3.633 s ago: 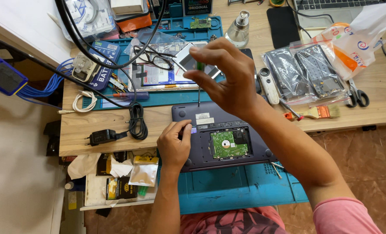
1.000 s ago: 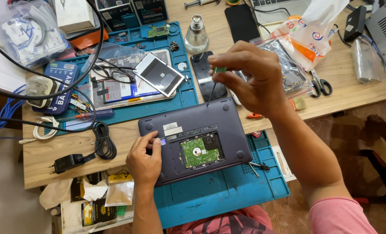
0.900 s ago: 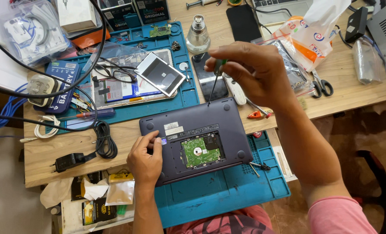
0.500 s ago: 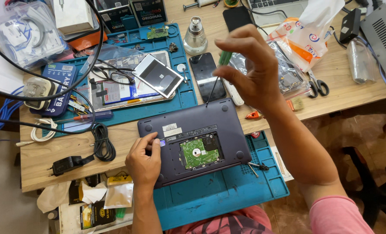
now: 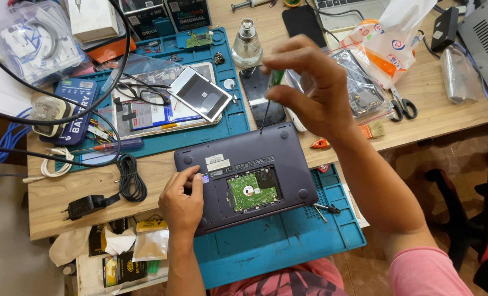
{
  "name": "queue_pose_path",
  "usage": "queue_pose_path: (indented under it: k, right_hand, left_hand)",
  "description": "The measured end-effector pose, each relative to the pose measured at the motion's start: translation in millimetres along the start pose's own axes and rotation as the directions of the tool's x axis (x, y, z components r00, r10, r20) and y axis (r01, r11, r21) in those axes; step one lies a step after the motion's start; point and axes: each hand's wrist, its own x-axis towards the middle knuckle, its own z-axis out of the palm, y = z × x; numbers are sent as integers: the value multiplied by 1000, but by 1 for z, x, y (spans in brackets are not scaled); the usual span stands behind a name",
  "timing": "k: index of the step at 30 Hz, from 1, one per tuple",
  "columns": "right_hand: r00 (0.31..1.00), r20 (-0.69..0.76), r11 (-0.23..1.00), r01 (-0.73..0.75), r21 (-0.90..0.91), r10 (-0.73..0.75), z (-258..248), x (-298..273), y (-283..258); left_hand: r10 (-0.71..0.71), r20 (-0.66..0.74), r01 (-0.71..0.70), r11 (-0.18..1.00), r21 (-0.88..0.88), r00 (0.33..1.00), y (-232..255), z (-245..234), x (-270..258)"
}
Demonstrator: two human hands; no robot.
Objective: The person uses a screwdriver to remove screws from the back panel of a laptop, then places the cover back on and secures it with screws.
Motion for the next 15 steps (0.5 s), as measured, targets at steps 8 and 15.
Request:
queue_pose_path:
  k: [8,15]
  right_hand:
    - [999,-31,992,19,-128,-23,1,-1,-11]
    - [999,-37,994,-4,-106,0,-6,-6,-8]
  left_hand:
    - [12,-11,-12,1000,0,1000,-4,2,-1]
    - [-8,-6,8,1000,12,1000,-1,1,-1]
